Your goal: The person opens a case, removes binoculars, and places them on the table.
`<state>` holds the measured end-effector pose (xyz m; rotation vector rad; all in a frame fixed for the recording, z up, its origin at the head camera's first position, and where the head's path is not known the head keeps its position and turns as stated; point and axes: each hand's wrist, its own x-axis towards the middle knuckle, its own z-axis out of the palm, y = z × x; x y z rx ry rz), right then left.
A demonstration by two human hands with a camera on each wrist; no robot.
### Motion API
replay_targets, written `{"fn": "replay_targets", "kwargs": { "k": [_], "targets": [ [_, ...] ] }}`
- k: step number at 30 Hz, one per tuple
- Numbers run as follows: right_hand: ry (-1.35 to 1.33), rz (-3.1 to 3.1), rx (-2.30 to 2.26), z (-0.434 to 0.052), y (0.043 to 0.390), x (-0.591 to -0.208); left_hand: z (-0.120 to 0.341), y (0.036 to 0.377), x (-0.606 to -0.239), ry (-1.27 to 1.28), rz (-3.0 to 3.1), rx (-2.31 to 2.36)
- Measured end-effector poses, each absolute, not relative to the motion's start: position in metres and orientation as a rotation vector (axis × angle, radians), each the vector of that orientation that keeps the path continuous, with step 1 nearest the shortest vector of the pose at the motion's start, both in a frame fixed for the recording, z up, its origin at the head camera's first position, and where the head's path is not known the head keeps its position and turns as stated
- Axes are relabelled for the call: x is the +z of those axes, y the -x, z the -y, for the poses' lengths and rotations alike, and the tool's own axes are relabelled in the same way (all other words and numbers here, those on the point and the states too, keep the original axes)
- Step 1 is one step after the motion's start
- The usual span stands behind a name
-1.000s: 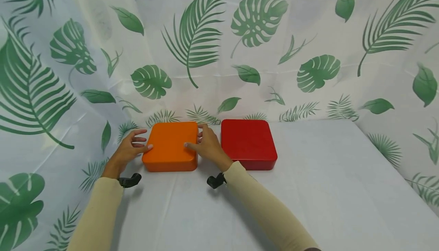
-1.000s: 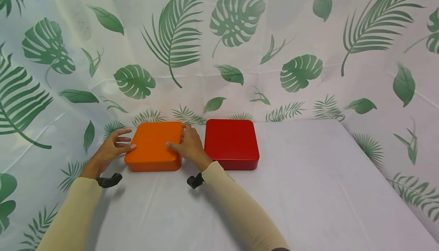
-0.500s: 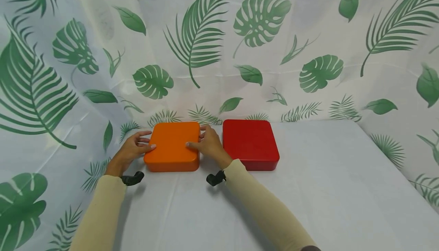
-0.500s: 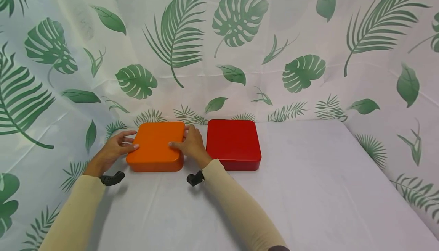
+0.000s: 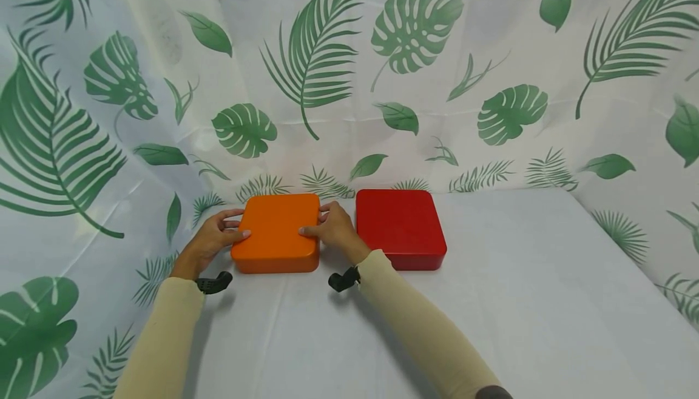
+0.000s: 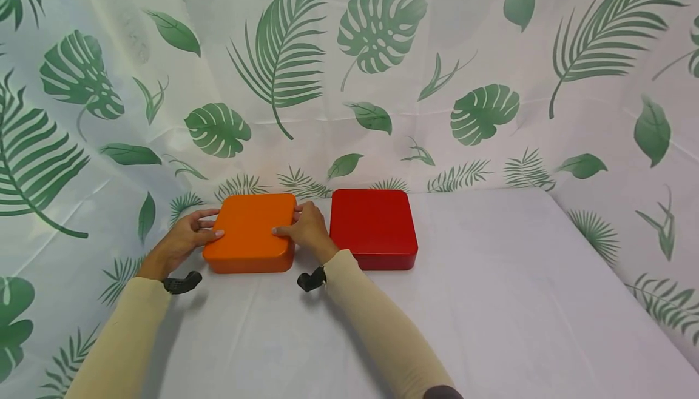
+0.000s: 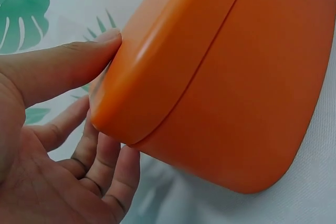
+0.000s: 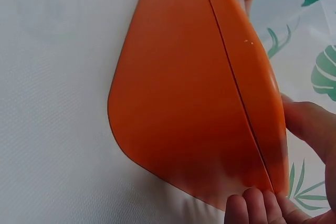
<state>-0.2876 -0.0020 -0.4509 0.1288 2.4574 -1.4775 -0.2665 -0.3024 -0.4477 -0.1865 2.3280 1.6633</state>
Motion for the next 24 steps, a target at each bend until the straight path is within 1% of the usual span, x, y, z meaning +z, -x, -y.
{"fn": "replay_targets", "kwargs": {
  "k": [13,24],
  "targets": [
    [-0.181,-2.430,-1.502,0.002,0.289,-0.448,0.304,0.268,-0.451,0.198,-2.149,1.800],
    [-0.311,-2.338,-1.579,0.009,0.288,-0.443,0.302,0.268,-0.452,0.338,-2.029,1.910]
  ]
}}
